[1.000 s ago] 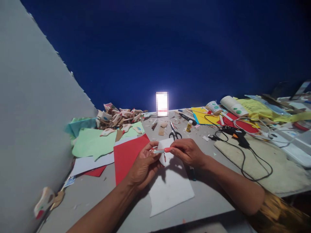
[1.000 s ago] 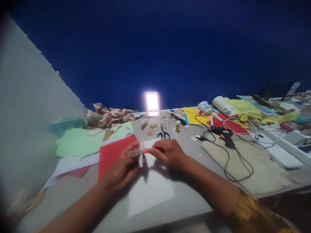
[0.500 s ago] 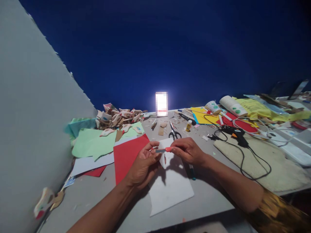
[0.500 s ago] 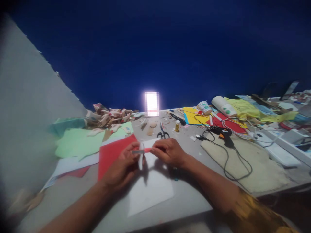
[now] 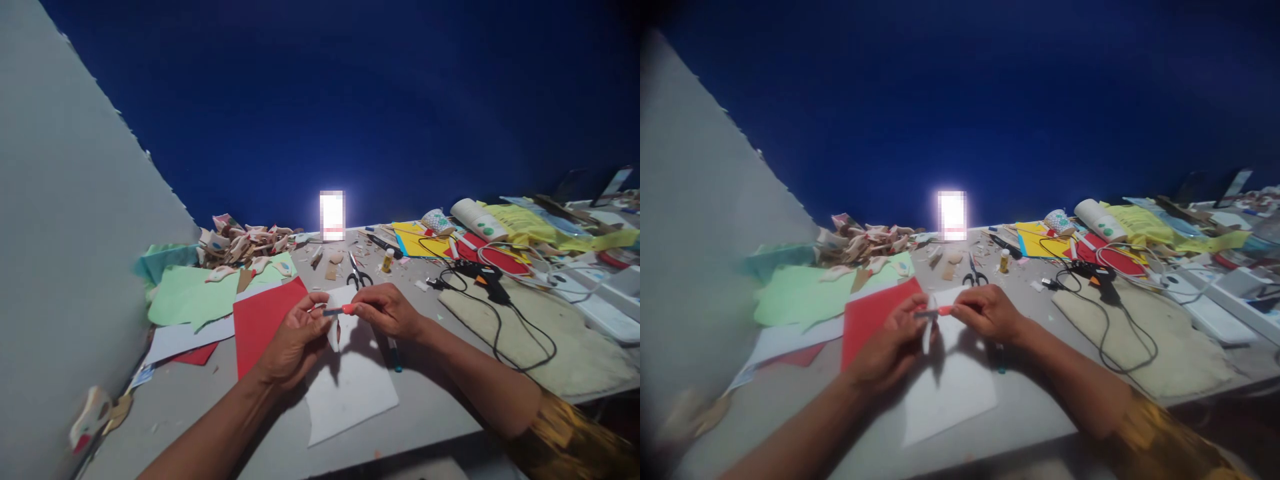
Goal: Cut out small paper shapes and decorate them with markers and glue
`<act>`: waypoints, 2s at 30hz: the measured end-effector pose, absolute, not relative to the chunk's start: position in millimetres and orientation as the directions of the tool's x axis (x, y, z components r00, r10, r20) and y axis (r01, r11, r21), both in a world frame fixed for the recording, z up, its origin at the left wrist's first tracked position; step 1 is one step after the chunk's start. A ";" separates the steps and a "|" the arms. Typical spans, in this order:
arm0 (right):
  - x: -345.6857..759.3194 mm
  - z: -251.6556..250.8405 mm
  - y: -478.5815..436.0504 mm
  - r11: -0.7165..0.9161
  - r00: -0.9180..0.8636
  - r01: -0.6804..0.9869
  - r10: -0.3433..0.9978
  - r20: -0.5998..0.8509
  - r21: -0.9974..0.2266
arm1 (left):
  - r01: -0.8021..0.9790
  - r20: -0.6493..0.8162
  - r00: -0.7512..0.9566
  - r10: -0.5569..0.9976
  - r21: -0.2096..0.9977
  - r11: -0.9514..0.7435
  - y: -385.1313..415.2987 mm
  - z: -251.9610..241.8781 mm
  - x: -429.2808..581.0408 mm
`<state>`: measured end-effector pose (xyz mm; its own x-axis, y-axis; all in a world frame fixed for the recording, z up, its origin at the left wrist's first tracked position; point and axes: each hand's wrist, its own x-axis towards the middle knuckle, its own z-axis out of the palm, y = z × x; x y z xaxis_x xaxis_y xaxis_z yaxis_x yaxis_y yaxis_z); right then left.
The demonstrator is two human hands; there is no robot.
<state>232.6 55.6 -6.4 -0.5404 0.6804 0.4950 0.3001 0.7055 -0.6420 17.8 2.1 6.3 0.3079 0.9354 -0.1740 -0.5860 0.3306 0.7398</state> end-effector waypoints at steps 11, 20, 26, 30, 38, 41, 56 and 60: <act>238.1 -5.8 62.9 0.689 -0.537 0.305 0.695 0.478 -0.657 | -0.571 -0.122 0.404 0.907 0.741 0.354 1.0 8.0 17.3; 234.1 1.0 55.9 0.690 -0.568 0.242 0.670 0.477 -0.682 | -0.543 -0.144 0.333 0.932 0.779 0.314 3.7 4.4 15.3; 236.7 -0.2 59.2 0.676 -0.592 0.221 0.666 0.454 -0.703 | -0.537 -0.151 0.367 0.918 0.771 0.342 -0.6 7.7 17.3; 239.0 -2.0 61.2 0.677 -0.595 0.208 0.660 0.458 -0.706 | -0.536 -0.133 0.368 0.920 0.778 0.327 0.9 6.1 16.4; 236.4 -1.7 59.1 0.686 -0.615 0.184 0.639 0.462 -0.704 | -0.523 -0.148 0.369 0.918 0.783 0.336 0.9 5.8 15.6; 239.3 -5.3 63.7 0.674 -0.603 0.191 0.654 0.456 -0.714 | -0.541 -0.131 0.383 0.914 0.770 0.337 2.1 4.5 14.8; 242.6 -5.7 66.6 0.604 -0.608 0.190 0.691 0.391 -0.774 | -0.548 -0.141 0.380 0.914 0.762 0.345 -1.5 8.7 16.4; 244.7 -3.5 68.0 0.515 -0.581 0.196 0.746 0.325 -0.834 | -0.534 -0.119 0.388 0.914 0.779 0.329 -1.5 7.2 16.0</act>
